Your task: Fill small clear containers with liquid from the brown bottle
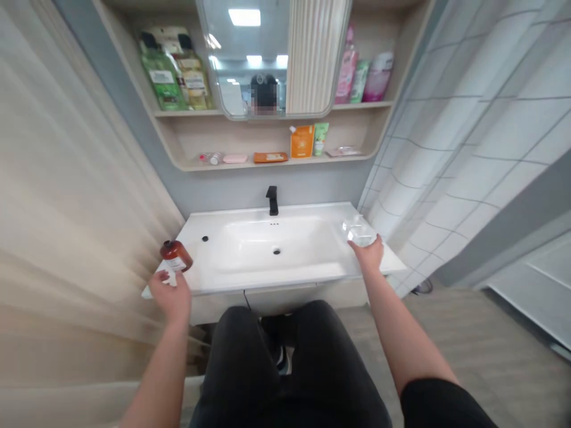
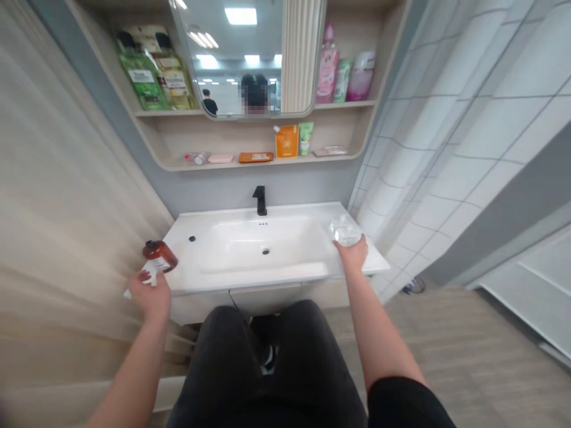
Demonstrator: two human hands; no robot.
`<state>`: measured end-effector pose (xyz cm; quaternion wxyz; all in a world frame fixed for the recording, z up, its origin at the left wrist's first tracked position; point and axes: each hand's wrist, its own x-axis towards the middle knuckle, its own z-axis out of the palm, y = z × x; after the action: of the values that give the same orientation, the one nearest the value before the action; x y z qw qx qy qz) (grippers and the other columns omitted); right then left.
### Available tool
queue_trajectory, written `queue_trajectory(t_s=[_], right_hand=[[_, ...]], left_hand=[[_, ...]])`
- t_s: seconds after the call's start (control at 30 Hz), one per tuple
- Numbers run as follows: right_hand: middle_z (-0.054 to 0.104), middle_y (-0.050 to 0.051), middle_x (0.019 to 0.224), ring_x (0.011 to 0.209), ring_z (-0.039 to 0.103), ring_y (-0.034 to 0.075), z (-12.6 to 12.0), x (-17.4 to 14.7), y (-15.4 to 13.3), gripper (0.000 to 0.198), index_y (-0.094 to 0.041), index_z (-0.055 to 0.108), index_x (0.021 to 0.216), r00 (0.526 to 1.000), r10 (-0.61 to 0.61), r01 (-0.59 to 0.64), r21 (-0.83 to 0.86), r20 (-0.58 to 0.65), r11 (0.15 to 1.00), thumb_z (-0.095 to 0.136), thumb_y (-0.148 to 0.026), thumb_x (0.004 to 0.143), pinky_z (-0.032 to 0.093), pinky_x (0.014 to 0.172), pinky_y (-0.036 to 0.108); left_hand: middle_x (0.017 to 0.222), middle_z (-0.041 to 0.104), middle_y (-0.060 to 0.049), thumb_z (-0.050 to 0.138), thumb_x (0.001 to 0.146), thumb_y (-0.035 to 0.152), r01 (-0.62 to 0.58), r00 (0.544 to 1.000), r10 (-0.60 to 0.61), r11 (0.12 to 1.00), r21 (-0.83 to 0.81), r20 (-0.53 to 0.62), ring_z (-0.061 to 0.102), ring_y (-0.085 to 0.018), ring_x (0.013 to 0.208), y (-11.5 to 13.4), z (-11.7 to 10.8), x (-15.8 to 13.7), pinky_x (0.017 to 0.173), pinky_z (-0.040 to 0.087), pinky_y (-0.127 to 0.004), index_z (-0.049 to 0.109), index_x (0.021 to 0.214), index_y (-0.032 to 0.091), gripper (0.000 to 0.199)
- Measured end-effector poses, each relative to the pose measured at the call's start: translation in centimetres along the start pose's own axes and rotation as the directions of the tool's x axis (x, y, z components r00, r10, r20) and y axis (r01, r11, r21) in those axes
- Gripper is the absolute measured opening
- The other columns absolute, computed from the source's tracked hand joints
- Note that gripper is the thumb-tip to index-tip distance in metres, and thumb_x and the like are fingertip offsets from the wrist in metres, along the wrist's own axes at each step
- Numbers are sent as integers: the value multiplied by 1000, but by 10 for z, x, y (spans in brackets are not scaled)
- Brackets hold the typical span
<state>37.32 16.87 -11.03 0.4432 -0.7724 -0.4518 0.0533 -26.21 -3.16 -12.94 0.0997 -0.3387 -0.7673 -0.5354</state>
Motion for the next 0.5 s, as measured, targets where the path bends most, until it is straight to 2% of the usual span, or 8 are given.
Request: queue_trajectory(t_s=[0.03,0.1,0.13,0.2,0.27,0.33,0.43,0.5], right_hand=[[63,35,149,136,63,46,2,4,-3,124,-5,42,164,999,28,-27,-33,16,999,99,-55,66,48,115,53],[67,35,144,131,67,46,8,9,-9,126,-9,42,166,996,77,-73,-92,36,993,100,-60,66,50,109,54],[69,34,143,129,68,46,10,12,-11,125,-11,42,166,995,94,-89,-114,44,990,100,-61,67,50,107,55],[71,34,139,127,69,45,14,17,-13,115,-13,46,164,992,116,-107,-131,57,986,96,-60,73,49,104,56],[73,33,135,124,71,44,15,22,-12,99,-15,52,159,990,124,-115,-122,68,986,92,-58,78,48,103,57],[74,34,134,121,72,43,12,25,-9,88,-15,57,151,990,117,-109,-96,83,989,90,-56,80,49,100,56],[76,32,129,114,74,42,3,17,-2,80,-18,62,140,990,84,-78,-52,112,996,93,-53,75,52,93,51],[79,26,120,109,75,41,-1,2,1,75,-19,65,130,990,40,-38,-17,138,999,94,-54,71,54,89,48]], left_hand=[[129,61,-14,64,99,43,-75,997,75,997,-14,16,63,-33,122,6,-1,-13,109,54,-54,54,134,18,45],[116,65,-10,65,98,42,-243,956,250,968,-61,156,66,-31,111,23,5,-34,104,57,-51,60,125,21,34],[115,67,-10,65,99,41,-320,907,335,942,-98,255,67,-31,110,34,11,-41,104,57,-51,62,123,22,31],[122,69,-12,66,99,39,-428,771,467,884,-190,434,69,-32,116,56,32,-47,110,55,-52,66,126,22,31],[131,71,-13,68,98,38,-459,652,526,847,-268,546,67,-33,127,74,57,-49,118,52,-52,69,127,24,32],[134,73,-12,70,97,39,-405,602,498,864,-298,624,69,-32,127,86,83,-49,118,53,-50,72,125,25,32],[129,77,-11,68,98,42,-226,597,333,943,-245,730,77,-28,107,92,110,-52,103,61,-45,74,122,24,31],[120,80,-10,67,98,45,-153,592,248,969,-196,767,78,-26,96,90,117,-55,95,62,-43,75,120,24,31]])
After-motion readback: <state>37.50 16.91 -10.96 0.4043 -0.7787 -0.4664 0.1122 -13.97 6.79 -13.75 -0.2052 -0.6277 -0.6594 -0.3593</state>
